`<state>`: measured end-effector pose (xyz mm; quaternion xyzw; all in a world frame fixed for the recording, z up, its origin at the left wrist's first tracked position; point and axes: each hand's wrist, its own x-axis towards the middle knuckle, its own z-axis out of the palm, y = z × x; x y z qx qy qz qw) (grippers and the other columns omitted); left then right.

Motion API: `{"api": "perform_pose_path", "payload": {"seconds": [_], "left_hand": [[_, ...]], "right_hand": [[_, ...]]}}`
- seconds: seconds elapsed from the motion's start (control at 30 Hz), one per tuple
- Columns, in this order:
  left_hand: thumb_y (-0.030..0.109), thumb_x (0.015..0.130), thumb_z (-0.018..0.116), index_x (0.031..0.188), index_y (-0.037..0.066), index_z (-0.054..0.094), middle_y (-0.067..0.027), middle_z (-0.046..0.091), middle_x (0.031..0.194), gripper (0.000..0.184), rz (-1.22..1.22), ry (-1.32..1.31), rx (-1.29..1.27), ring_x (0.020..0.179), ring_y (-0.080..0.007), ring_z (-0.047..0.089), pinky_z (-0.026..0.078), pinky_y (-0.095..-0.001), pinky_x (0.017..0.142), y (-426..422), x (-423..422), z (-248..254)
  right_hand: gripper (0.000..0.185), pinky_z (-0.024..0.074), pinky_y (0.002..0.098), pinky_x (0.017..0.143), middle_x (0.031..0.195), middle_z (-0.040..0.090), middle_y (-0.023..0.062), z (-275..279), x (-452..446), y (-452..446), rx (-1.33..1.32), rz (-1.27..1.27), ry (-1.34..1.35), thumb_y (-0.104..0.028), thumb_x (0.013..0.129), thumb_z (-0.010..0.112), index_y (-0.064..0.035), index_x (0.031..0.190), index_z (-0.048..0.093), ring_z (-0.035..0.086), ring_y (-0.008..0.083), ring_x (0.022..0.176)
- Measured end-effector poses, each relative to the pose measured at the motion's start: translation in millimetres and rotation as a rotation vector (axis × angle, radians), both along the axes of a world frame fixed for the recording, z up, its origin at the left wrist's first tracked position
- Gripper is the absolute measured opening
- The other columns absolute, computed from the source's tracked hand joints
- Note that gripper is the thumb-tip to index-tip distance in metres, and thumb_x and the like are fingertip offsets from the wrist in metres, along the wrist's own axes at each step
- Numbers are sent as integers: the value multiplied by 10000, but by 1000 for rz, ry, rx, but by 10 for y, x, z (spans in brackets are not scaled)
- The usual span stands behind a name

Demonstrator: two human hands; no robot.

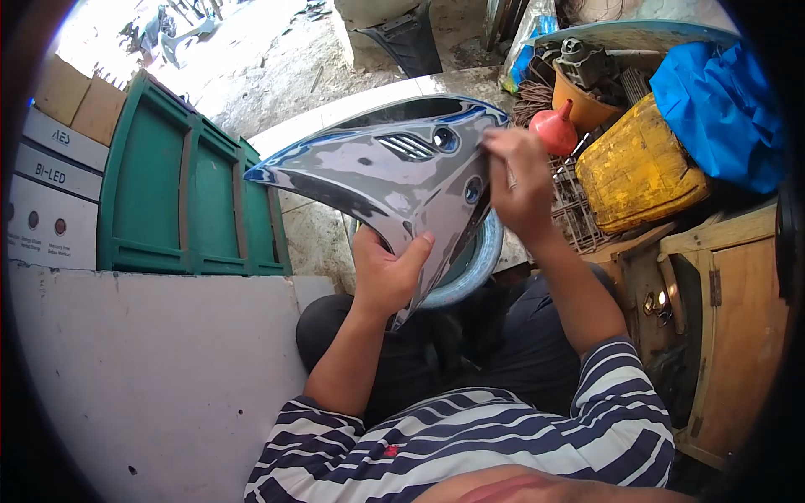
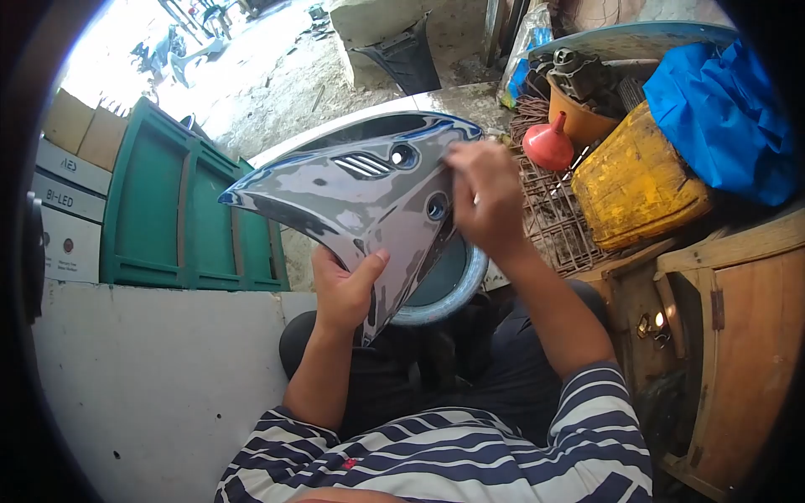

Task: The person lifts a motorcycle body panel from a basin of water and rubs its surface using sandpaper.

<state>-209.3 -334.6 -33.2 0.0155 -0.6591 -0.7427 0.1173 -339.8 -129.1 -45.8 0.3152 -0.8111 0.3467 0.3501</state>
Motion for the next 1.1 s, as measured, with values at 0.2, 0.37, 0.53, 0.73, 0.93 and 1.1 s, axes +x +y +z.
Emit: {"api": "perform_pose_path", "payload": {"seconds": [0.2, 0.37, 0.53, 0.73, 0.93, 1.1], "left_hand": [[-12, 883, 714, 1275, -85, 653, -134, 736, 1184, 404, 27, -8, 65, 1074, -192, 701, 540, -351, 979, -1, -29, -44], [-19, 884, 708, 1278, -88, 652, -137, 735, 1189, 404, 2, -19, 47, 1072, -197, 704, 542, -350, 976, -14, -28, -38], [-20, 879, 710, 1280, -85, 652, -138, 735, 1189, 410, 8, -46, 107, 1076, -201, 704, 540, -348, 980, -5, -23, -24], [-15, 891, 729, 1240, -79, 665, -123, 744, 1150, 361, 19, 19, 71, 1051, -185, 700, 546, -346, 966, 23, -18, -2], [-7, 888, 737, 1236, -75, 667, -124, 745, 1152, 361, 9, -50, 145, 1047, -193, 703, 542, -358, 973, -10, -36, -13], [-11, 870, 703, 1313, -81, 633, -127, 729, 1206, 454, -6, -25, 65, 1086, -200, 697, 531, -349, 998, 21, -16, -23]], "right_hand": [[284, 479, 489, 1016, 1227, 690, 136, 38, 162, -138, 134, 123, 19, -53, 896, 688, -79, 1177, 713, 621, 377, 1138], [310, 467, 502, 1013, 1251, 663, 130, -37, 10, -16, 88, 5, -49, -68, 905, 689, -84, 1214, 713, 605, 370, 1144], [331, 453, 506, 1012, 1264, 655, 110, 168, 304, -137, 212, 237, 56, -97, 904, 696, -105, 1234, 717, 605, 359, 1140], [350, 430, 541, 1029, 1262, 663, 106, -56, -109, 53, 116, -148, -31, -106, 905, 695, -105, 1254, 718, 607, 347, 1164], [274, 446, 501, 1022, 1258, 678, 126, 101, 385, -228, 216, 94, 56, -103, 950, 671, -65, 1215, 727, 610, 367, 1153], [330, 435, 542, 1045, 1271, 668, 126, -111, -44, -13, 103, -119, -38, -134, 942, 670, -91, 1264, 727, 598, 373, 1189]]}}
